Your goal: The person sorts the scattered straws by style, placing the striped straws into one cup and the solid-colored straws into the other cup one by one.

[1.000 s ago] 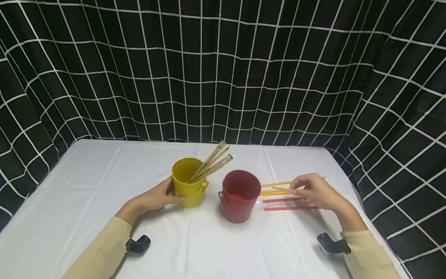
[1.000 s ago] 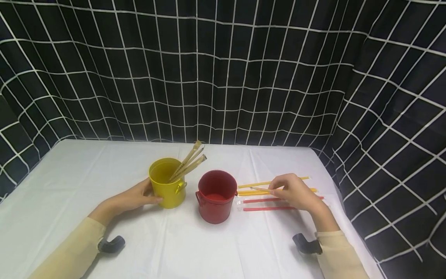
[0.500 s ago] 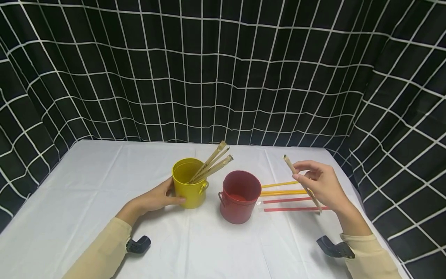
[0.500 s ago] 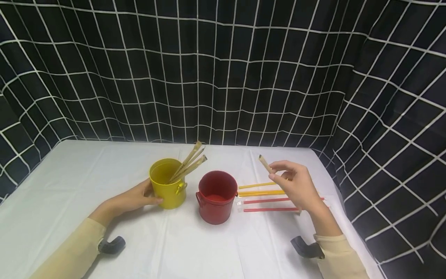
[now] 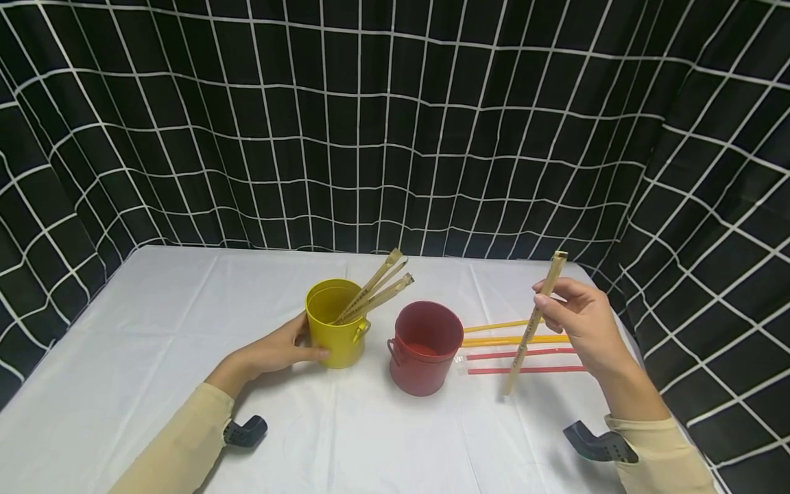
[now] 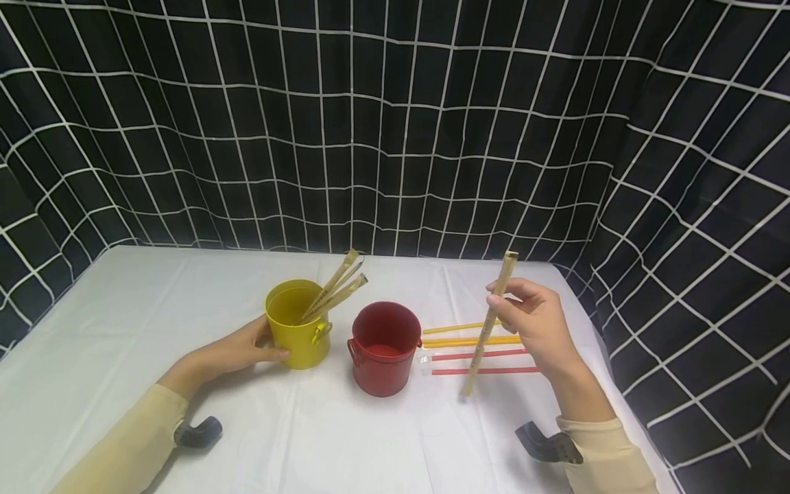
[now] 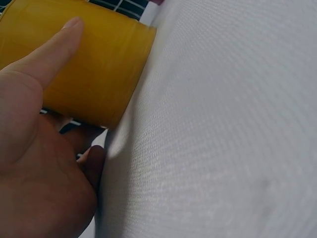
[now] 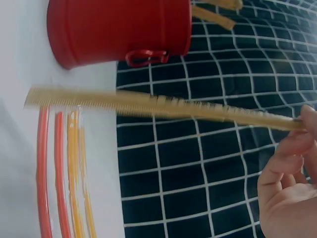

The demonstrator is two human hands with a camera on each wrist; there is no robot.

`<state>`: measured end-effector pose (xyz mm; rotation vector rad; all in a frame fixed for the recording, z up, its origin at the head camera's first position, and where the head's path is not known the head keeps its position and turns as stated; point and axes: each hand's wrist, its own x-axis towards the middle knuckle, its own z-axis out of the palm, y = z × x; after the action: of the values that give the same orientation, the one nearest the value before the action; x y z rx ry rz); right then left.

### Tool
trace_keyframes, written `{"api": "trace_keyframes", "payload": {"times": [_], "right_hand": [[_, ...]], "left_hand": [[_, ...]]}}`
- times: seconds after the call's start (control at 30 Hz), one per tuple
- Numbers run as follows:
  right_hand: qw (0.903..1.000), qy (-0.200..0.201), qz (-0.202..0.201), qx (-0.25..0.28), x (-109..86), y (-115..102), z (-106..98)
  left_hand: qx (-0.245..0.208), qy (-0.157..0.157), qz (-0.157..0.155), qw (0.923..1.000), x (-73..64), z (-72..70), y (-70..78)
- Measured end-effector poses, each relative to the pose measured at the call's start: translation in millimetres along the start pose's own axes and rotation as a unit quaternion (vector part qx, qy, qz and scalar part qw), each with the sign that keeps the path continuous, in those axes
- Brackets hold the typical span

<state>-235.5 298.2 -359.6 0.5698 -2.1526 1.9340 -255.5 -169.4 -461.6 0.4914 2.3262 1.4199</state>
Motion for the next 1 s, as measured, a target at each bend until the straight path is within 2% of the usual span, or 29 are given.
{"api": "trace_keyframes", "payload": {"times": [0.17,0.33,0.5,0.77,1.0], "right_hand": [[0.9989,-0.004,0.002,0.046,-3.1,-6.1,7.0],[0.9962,-0.028,-0.007,0.082,-5.8,-11.5,14.0],[0.9933,-0.047,-0.007,0.105,-8.4,-14.9,18.7],[0.9896,-0.051,-0.008,0.134,-12.8,-20.3,23.8],[0.9794,-0.09,-0.023,0.179,-10.2,-28.5,28.4]], "left_hand": [[-0.001,-0.001,0.002,1.0,0.3,-1.0,-1.8],[-0.001,-0.001,0.002,1.0,0.1,-0.9,-1.6],[0.003,-0.001,-0.003,1.0,0.3,-0.2,0.1],[0.002,-0.017,-0.006,0.9998,0.1,-2.0,0.0],[-0.006,-0.027,-0.012,0.9996,-0.7,-3.6,-2.9]]}}
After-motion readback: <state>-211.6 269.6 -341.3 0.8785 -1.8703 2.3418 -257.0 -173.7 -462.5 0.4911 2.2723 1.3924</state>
